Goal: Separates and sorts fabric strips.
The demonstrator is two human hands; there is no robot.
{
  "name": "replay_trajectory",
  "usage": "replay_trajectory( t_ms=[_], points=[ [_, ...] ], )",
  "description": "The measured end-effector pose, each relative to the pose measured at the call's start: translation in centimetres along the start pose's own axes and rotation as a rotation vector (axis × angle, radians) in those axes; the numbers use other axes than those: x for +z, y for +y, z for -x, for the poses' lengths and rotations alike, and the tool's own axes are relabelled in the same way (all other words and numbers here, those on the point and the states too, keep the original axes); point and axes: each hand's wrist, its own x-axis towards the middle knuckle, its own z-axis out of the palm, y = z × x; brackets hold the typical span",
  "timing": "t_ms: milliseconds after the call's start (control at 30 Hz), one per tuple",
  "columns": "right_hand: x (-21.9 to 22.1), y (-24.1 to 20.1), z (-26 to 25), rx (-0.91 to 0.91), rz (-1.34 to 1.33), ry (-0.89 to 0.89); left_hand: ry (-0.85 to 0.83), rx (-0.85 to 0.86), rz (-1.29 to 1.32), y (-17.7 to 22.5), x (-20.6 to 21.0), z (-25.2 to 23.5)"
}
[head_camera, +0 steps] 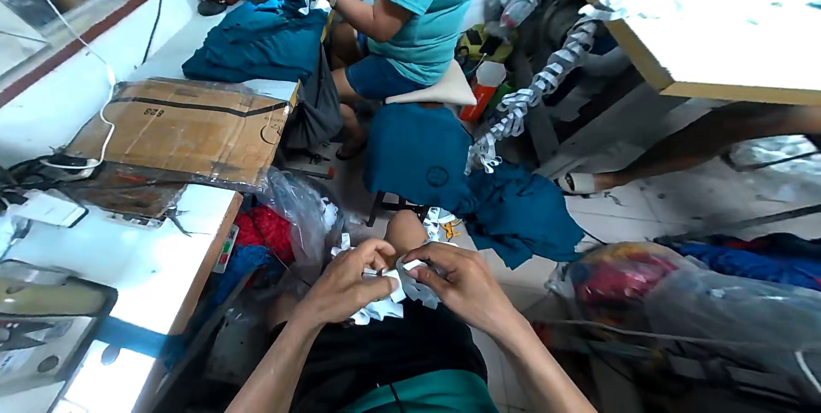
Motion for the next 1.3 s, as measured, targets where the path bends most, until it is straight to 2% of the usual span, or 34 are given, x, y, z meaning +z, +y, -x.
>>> replay_trajectory(
  t_ms=[100, 200, 267, 433, 500, 600, 667, 767, 833, 1000, 1200, 1300],
  points=[
    [0.0, 0.1, 0.0, 0.006, -0.048, -0.017, 0.107, 0.016, -0.230, 0.4, 0.7, -0.4],
    [-0.6, 1.4, 0.2, 0.095, -0.195, -0.218, 0.178, 0.042, -0.273, 0.6, 0.0, -0.2],
    [-0.3, 2.9, 0.4, 0.178, -0.194, -0.300, 0.193, 0.052, -0.262, 0.6, -0.6, 0.1],
    [0.1, 2.3, 0.2, 0.165, -0.145, -0.111, 0.106, -0.084, -0.062, -0.1, -1.9, 0.4],
    [-0.4, 1.6, 0.0, 0.133, -0.134, -0.092, 0.090, -0.033, -0.041, -0.4, -1.7, 0.5],
    [-0.6, 1.0, -0.2, 0.095, -0.106, -0.092, 0.141, 0.031, -0.219, 0.4, -0.5, 0.3],
    [-0.7, 1.1, -0.2, 0.101, -0.119, -0.127, 0.212, 0.012, -0.319, 0.5, 0.1, 0.0],
    [-0.8, 2.5, 0.1, 0.180, -0.148, -0.278, 0.303, -0.022, -0.283, 0.2, -0.5, -0.1],
    [-0.3, 3.8, 0.4, 0.232, -0.122, -0.280, 0.304, -0.022, -0.211, -0.3, -1.0, 0.0],
    [0.1, 3.8, 0.8, 0.173, -0.124, -0.149, 0.266, -0.116, -0.080, -1.2, -1.0, 0.2],
    [0.3, 2.5, 0.3, -0.069, -0.062, -0.122, 0.092, -0.040, -0.340, -0.4, 1.6, -0.9],
    [0.1, 2.2, 0.7, -0.126, 0.022, -0.120, 0.060, -0.020, -0.400, -0.7, 2.5, -1.6]
  ],
)
